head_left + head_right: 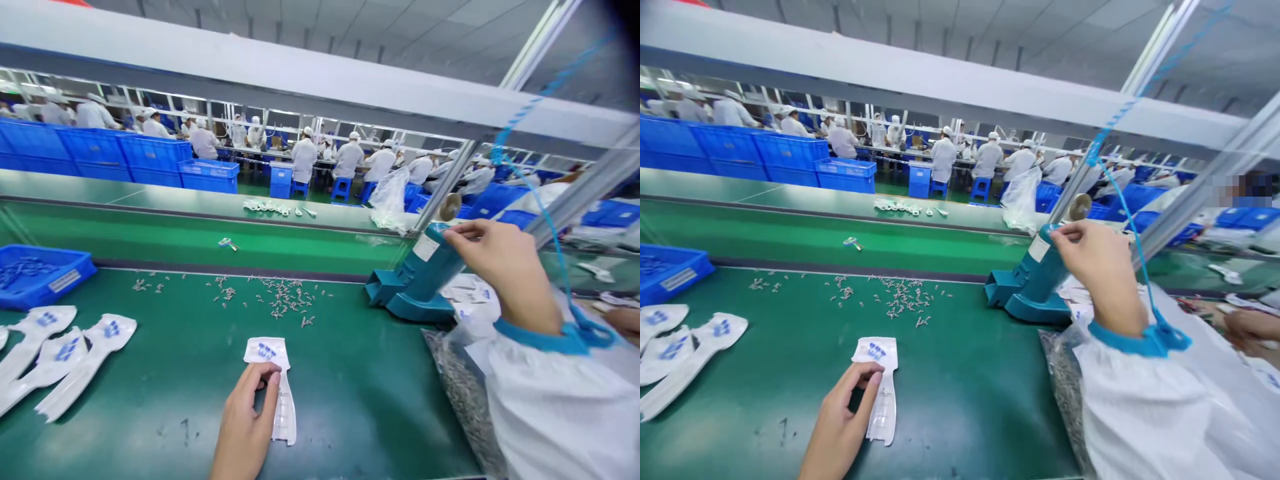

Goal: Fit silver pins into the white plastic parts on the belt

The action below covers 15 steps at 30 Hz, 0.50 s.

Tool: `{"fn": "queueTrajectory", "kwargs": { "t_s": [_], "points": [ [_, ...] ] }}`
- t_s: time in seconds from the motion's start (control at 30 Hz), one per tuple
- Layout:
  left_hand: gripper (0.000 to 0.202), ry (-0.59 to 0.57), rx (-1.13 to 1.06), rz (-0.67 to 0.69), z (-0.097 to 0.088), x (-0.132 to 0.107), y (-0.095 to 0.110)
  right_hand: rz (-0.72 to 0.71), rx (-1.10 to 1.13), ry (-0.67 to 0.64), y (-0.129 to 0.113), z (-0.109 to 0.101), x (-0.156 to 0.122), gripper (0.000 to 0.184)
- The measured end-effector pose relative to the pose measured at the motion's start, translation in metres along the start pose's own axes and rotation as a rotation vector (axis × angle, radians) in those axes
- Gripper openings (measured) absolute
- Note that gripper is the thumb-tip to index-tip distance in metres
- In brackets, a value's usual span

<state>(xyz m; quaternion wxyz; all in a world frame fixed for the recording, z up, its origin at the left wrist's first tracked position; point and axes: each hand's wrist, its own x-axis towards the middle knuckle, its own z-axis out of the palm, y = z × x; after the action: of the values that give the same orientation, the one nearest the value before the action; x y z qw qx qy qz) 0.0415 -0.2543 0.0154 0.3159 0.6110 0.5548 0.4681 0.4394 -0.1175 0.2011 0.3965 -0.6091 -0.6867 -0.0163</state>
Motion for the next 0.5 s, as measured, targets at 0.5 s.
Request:
{"fn": "queueTrajectory", "kwargs": {
  "t_s": [0.5],
  "points": [
    [0.029, 0.0, -0.007, -0.043, -0.001, -0.005, 0.003, -0.128, -0.055, -0.518, -0.054, 0.167, -0.087, 0.032]
  ]
}}
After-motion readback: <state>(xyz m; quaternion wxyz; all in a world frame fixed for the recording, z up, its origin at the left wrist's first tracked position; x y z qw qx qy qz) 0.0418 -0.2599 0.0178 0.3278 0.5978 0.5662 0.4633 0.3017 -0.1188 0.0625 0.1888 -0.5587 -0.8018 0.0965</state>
